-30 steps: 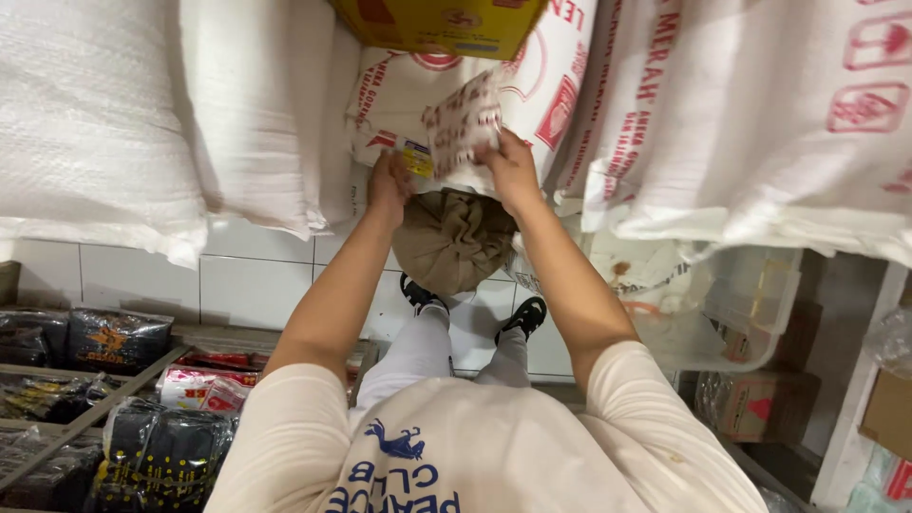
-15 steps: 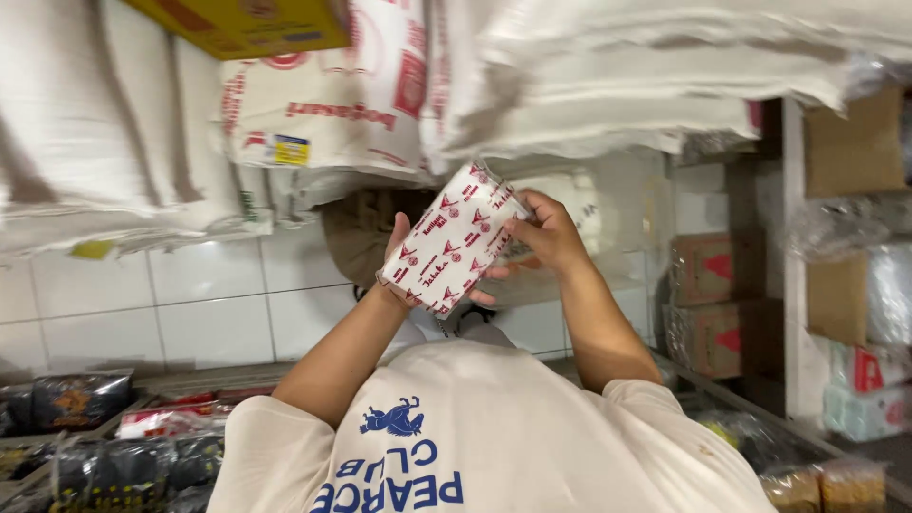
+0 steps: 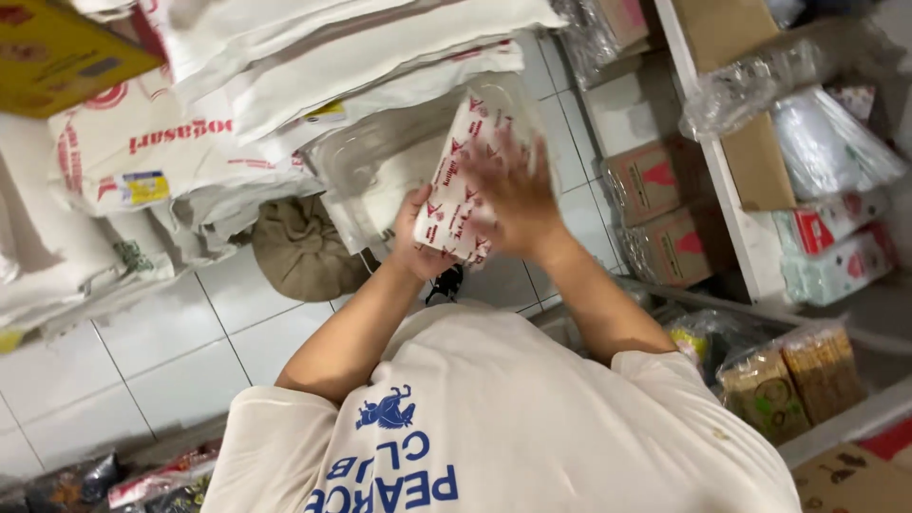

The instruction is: The person repeatedly picks up small white packages from a large sack on the floor and places them onto a nearby shelf. The person handles the packages one at a time, moving between the sack and the shelf in a repetitive cycle.

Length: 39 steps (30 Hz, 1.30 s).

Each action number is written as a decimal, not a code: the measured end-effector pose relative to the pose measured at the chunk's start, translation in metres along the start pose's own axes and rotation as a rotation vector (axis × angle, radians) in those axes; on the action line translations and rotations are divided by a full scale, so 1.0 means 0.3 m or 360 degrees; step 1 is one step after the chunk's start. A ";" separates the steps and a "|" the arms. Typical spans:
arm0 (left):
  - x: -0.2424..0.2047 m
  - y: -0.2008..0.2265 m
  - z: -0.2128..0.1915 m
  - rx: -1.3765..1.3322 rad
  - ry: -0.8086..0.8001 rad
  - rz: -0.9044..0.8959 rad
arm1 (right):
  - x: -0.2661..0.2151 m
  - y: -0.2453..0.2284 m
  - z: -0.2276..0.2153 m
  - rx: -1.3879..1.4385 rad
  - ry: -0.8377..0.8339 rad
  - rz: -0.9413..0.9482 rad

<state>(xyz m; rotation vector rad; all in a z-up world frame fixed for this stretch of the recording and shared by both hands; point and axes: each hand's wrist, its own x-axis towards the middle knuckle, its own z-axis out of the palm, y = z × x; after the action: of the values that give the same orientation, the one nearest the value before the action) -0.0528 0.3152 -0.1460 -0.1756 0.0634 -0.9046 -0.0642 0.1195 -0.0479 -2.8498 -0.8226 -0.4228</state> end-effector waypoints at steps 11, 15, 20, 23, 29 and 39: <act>0.079 -0.273 0.317 0.3943 -0.0048 0.1139 | -0.023 -0.097 0.119 0.3861 0.0630 0.0371; 0.147 -0.368 0.392 0.4321 -0.0680 0.0898 | 0.017 0.066 0.059 0.4064 0.0941 0.0204; 0.352 -0.364 0.366 0.4619 -0.1108 0.0897 | -0.114 0.063 -0.007 0.3856 0.1245 0.0212; 0.541 -0.344 0.362 0.4728 -0.0831 0.0418 | -0.141 0.130 -0.012 0.3987 0.1575 -0.0239; 0.857 -0.404 0.300 0.4833 -0.0012 0.0230 | -0.353 0.577 0.135 0.4245 0.1509 0.0154; 1.314 -0.822 0.191 0.4022 -0.0703 0.0575 | -0.833 1.301 0.105 0.3795 0.1443 0.0656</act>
<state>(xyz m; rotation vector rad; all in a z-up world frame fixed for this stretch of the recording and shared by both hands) 0.0064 -0.1368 -0.0382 1.9087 -1.3667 -0.0337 -0.0488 -0.3259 -0.1783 -0.3851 -0.0607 -0.2111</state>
